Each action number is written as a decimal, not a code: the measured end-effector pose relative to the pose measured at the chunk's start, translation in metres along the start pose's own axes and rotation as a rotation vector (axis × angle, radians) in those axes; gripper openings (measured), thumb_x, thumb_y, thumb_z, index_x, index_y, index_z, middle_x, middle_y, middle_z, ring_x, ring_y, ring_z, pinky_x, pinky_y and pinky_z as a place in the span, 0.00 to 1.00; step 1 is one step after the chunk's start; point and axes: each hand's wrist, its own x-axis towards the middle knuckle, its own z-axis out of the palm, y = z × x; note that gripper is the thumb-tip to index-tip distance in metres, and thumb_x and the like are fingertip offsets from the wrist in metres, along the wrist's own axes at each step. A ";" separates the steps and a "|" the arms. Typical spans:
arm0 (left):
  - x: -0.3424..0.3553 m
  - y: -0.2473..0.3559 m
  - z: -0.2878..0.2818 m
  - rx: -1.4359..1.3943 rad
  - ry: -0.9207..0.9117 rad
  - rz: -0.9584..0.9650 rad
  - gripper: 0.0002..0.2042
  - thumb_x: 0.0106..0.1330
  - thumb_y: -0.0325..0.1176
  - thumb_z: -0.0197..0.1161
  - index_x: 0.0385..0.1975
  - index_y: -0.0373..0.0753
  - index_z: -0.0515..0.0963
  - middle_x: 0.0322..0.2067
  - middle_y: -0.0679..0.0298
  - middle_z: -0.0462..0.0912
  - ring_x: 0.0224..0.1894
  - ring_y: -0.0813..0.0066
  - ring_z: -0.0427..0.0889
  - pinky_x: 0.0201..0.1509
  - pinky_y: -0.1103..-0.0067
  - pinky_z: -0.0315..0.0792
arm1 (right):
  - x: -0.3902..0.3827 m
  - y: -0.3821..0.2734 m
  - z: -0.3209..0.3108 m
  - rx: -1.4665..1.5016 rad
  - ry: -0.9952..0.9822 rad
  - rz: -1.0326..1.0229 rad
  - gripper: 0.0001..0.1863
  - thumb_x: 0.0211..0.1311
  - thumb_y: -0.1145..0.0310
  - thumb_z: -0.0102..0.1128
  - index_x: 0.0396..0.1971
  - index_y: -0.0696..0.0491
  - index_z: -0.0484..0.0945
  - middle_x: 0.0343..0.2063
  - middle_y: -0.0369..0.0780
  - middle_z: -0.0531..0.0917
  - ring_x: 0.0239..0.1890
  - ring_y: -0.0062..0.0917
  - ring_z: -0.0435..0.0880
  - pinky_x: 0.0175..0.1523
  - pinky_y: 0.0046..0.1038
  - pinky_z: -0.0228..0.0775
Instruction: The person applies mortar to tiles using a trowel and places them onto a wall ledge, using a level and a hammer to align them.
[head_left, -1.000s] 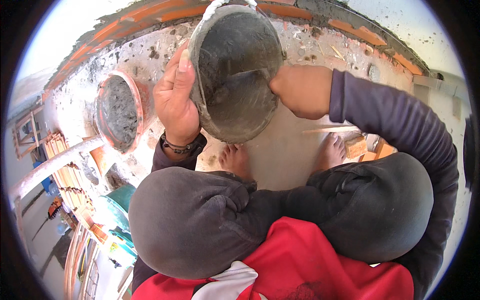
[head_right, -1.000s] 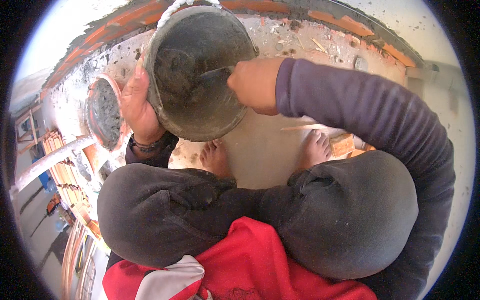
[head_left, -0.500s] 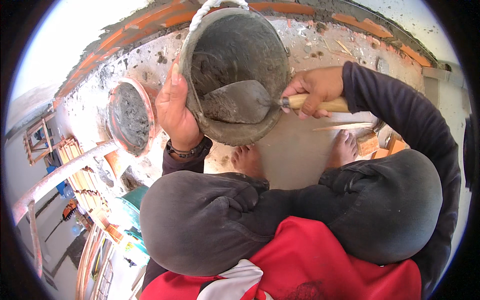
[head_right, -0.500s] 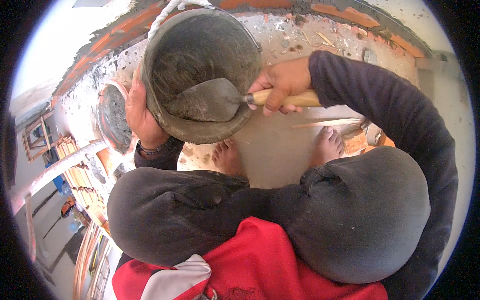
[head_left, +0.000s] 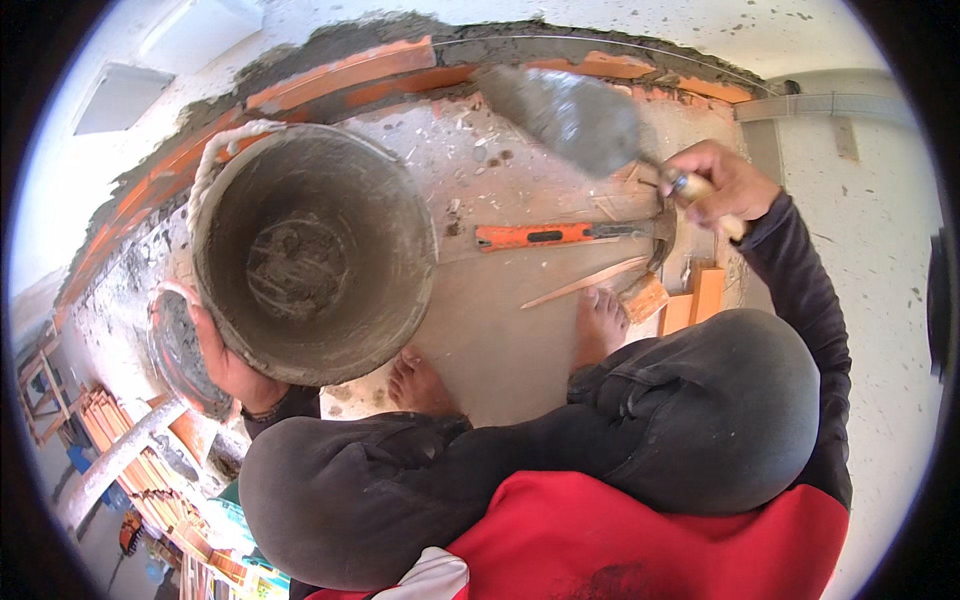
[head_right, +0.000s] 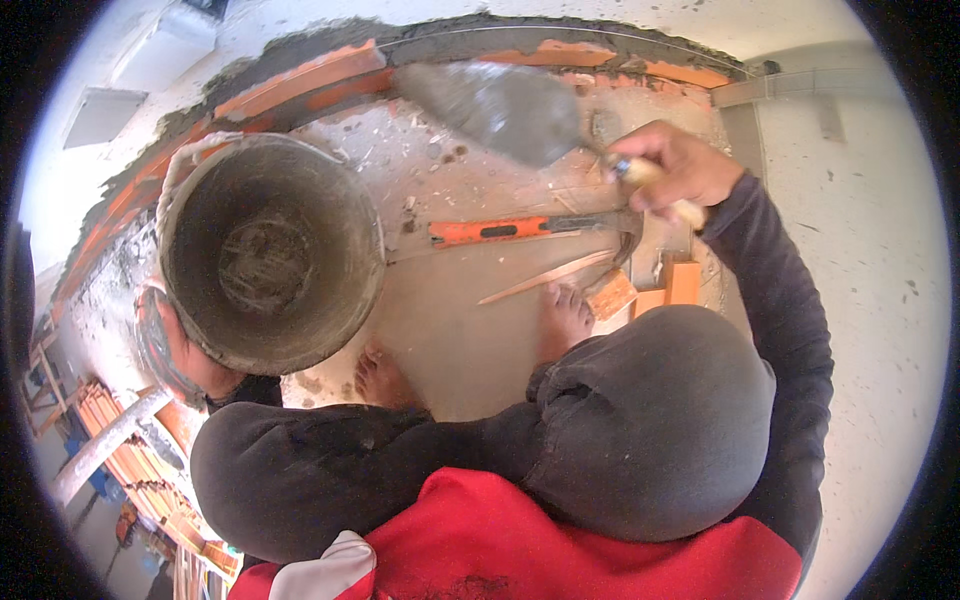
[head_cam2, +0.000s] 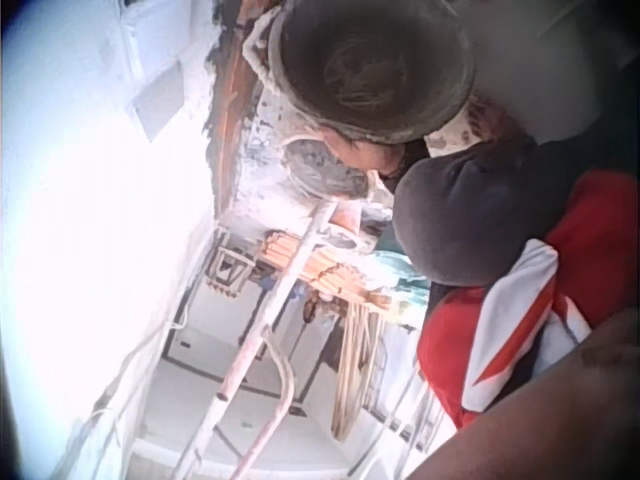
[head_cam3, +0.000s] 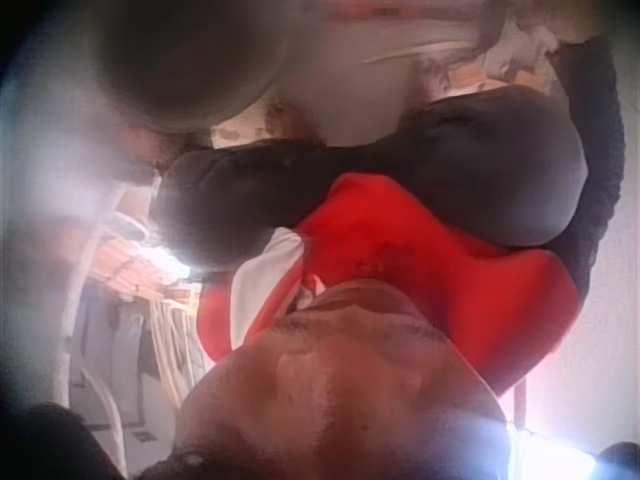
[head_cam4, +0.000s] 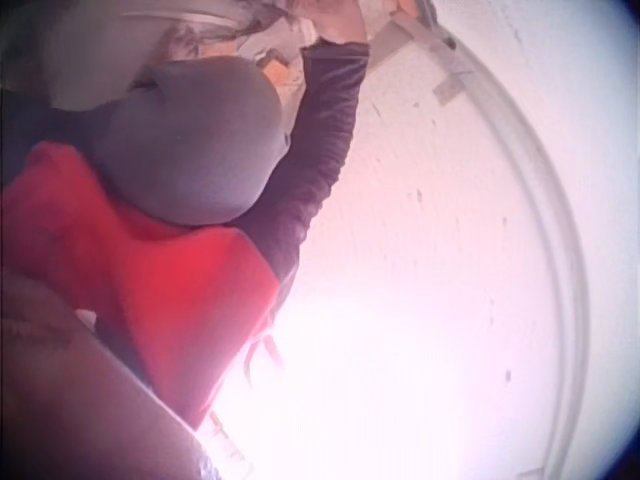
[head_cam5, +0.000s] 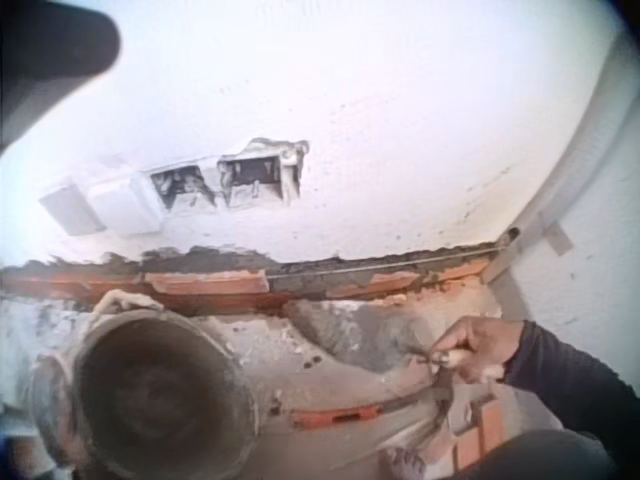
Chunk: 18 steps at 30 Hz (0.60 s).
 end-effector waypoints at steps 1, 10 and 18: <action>0.004 0.000 0.006 -0.117 -0.152 -0.009 0.26 0.78 0.44 0.33 0.63 0.28 0.62 0.60 0.47 0.70 0.63 0.55 0.70 0.68 0.62 0.63 | -0.016 0.003 -0.019 -0.051 0.105 0.000 0.17 0.43 0.79 0.67 0.38 0.64 0.77 0.23 0.35 0.76 0.23 0.16 0.79 0.27 0.22 0.72; 0.003 -0.003 0.018 0.314 0.310 0.050 0.23 0.79 0.42 0.35 0.64 0.31 0.61 0.59 0.50 0.72 0.59 0.62 0.73 0.65 0.67 0.66 | -0.011 0.088 -0.055 -1.222 1.074 -0.377 0.22 0.54 0.73 0.61 0.52 0.52 0.75 0.37 0.46 0.81 0.34 0.45 0.81 0.37 0.40 0.74; 0.011 -0.020 0.053 0.408 0.497 0.096 0.23 0.79 0.41 0.37 0.62 0.30 0.64 0.57 0.52 0.74 0.57 0.64 0.74 0.64 0.68 0.66 | -0.025 0.129 -0.003 -0.899 0.997 -0.317 0.17 0.55 0.70 0.62 0.44 0.62 0.77 0.36 0.53 0.82 0.36 0.49 0.82 0.40 0.38 0.75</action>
